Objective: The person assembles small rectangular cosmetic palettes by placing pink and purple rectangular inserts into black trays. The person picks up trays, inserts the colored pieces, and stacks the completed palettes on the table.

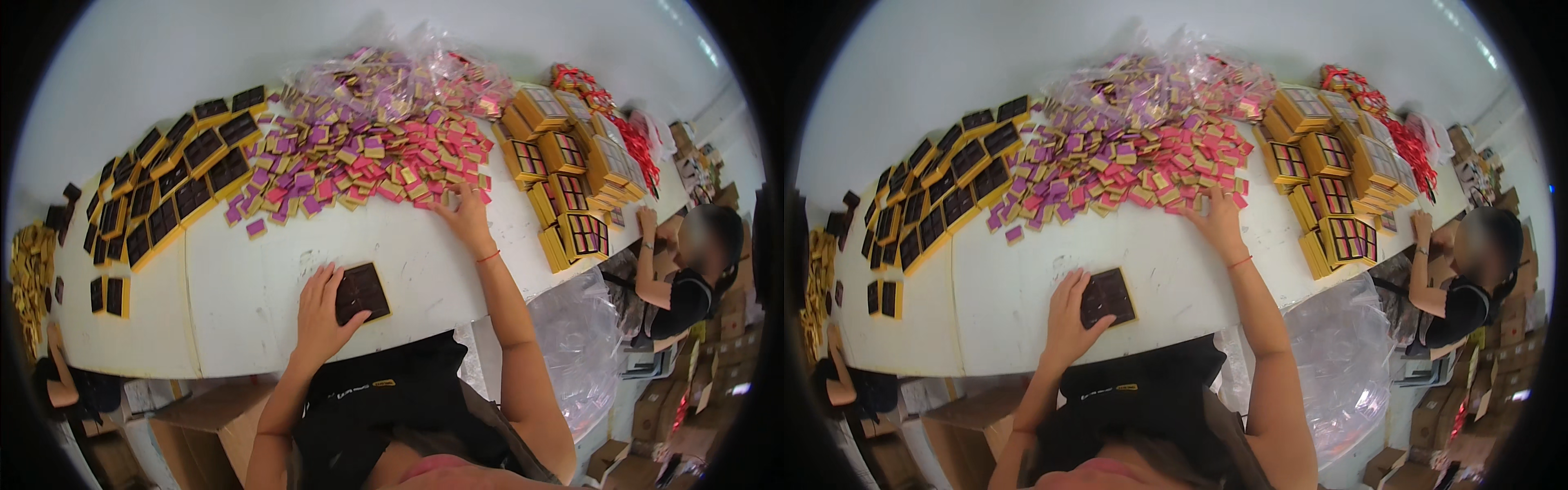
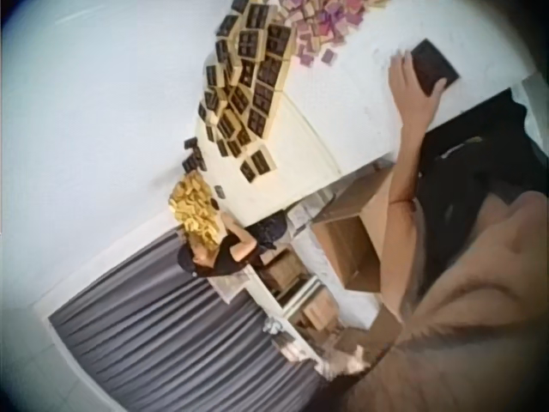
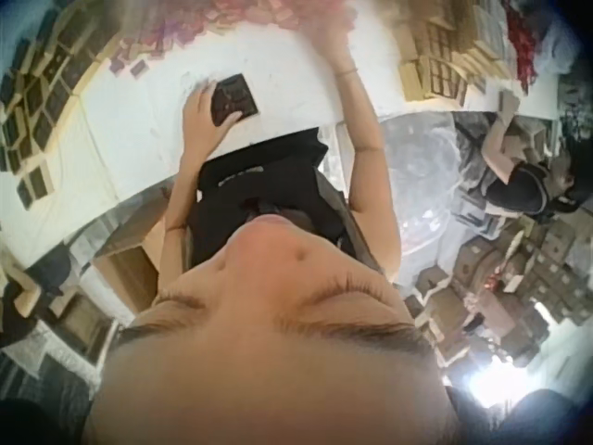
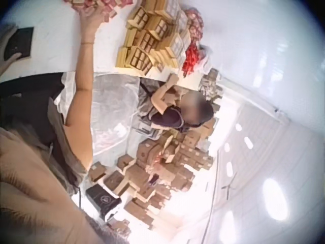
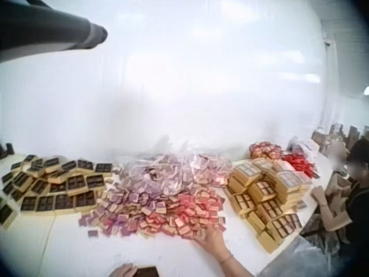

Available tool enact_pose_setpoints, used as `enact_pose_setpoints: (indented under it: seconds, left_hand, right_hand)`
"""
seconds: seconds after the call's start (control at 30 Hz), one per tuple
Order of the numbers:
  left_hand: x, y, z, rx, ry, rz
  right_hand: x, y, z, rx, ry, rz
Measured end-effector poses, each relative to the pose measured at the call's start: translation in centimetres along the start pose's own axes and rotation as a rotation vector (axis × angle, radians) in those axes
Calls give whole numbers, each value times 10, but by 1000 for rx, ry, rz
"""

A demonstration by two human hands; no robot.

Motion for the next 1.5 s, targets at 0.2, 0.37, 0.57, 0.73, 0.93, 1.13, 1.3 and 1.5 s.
enact_pose_setpoints:
  seconds: [0.2,0.37,0.57,0.73,0.93,1.13,1.3,1.5]
  left_hand:
    - [-7,13,24,188,207,-52]
    - [-8,40,54,93,280,-33]
    - [1,15,36,53,164,16]
    - [6,-7,11,-45,7,17]
    - [7,-11,24,-86,88,137]
    - [3,-18,28,-26,92,121]
    - [2,-15,26,-16,83,106]
    - [4,-16,27,-31,77,115]
  right_hand:
    - [26,-9,1,-94,-190,-33]
    - [36,-8,4,-188,-200,18]
    - [45,-16,12,-215,-280,-308]
    - [-78,-12,55,-491,-152,-820]
    - [-139,-6,86,-561,125,-550]
    - [-126,7,103,-488,156,-515]
    - [-149,24,96,-316,382,-168]
    - [-173,25,96,-583,698,-94]
Point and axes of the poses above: each hand's wrist, its own z-axis away from the middle knuckle, its own y-axis out of the back of the hand, x = y × z, the point moved 8 cm from there along -z, towards the middle knuckle, and after that the axes turned 6 degrees about z, right-handed, at the moved point
